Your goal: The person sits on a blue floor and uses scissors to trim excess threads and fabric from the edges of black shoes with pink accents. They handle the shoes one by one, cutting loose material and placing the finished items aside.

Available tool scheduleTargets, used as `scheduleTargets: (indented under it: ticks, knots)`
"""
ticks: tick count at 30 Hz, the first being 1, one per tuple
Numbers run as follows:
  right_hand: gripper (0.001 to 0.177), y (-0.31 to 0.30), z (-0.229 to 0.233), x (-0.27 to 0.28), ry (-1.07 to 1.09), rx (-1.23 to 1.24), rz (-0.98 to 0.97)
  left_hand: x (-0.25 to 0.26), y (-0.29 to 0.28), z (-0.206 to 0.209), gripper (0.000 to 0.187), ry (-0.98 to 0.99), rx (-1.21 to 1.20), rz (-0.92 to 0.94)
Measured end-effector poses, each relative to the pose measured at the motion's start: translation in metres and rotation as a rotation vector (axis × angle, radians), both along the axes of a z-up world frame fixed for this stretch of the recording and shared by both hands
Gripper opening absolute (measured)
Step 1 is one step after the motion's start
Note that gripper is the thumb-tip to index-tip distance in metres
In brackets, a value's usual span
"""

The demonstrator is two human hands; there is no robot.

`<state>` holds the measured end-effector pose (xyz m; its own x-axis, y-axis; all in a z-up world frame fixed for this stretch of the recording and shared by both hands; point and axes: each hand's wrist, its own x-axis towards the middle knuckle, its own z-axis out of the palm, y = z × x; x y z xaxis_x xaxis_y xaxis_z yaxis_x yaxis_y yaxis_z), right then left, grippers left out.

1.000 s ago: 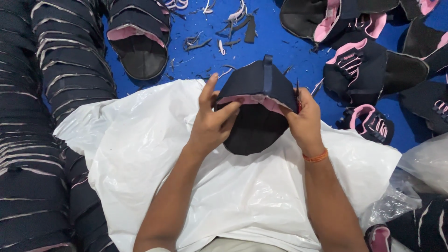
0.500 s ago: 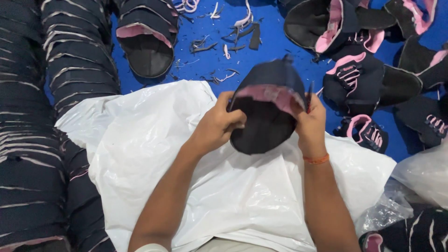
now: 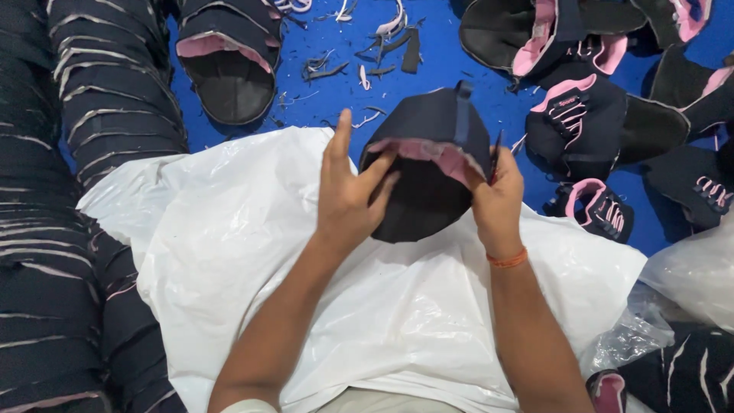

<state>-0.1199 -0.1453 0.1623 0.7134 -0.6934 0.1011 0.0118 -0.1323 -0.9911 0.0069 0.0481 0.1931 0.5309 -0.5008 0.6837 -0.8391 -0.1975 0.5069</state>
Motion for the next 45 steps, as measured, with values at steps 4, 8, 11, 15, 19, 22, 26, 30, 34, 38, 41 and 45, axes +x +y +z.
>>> scheduleTargets:
  ticks: [4,8,11,15,19,22,26,30,34,38,41,45]
  knots:
    - [0.022,0.012,-0.010,0.001,0.029,-0.039,0.077,-0.004,-0.009,-0.014,0.027,0.174,0.019,0.099]
    - [0.026,0.023,0.001,0.006,-0.028,0.124,0.140,-0.001,-0.007,-0.035,0.019,0.227,0.002,0.118]
    - [0.030,0.020,-0.002,0.004,-0.094,0.254,0.144,0.000,-0.006,-0.042,0.016,0.214,0.032,0.112]
    - [0.025,0.014,0.004,0.003,-0.101,0.255,0.094,0.005,-0.001,-0.029,0.014,0.225,0.018,0.061]
    - [0.012,0.007,0.015,0.003,-0.019,0.316,-0.050,0.020,0.016,-0.029,0.014,0.295,-0.144,0.075]
    - [0.012,0.002,0.016,-0.001,-0.031,0.372,-0.068,0.041,0.032,-0.050,0.013,0.598,-0.330,-0.031]
    - [0.017,0.012,0.020,-0.003,-0.016,0.359,0.014,0.044,0.026,-0.039,0.059,1.229,-0.413,-0.571]
    - [0.025,0.019,0.009,-0.013,0.002,0.081,0.125,0.009,0.027,-0.014,0.088,1.131,-0.204,-0.700]
    - [0.042,0.021,0.009,-0.021,-0.068,-0.057,0.204,-0.007,0.022,-0.043,0.062,1.524,-0.437,-0.565]
    - [0.042,0.017,-0.001,-0.028,-0.106,0.150,0.206,-0.011,0.017,-0.042,0.053,1.556,-0.523,-0.558]
    - [0.038,0.021,0.016,-0.019,-0.057,0.292,0.224,-0.015,0.015,-0.050,0.051,1.509,-0.442,-0.410]
    - [0.038,0.017,0.006,-0.023,-0.056,0.359,0.238,-0.014,0.018,-0.039,0.051,1.445,-0.390,-0.414]
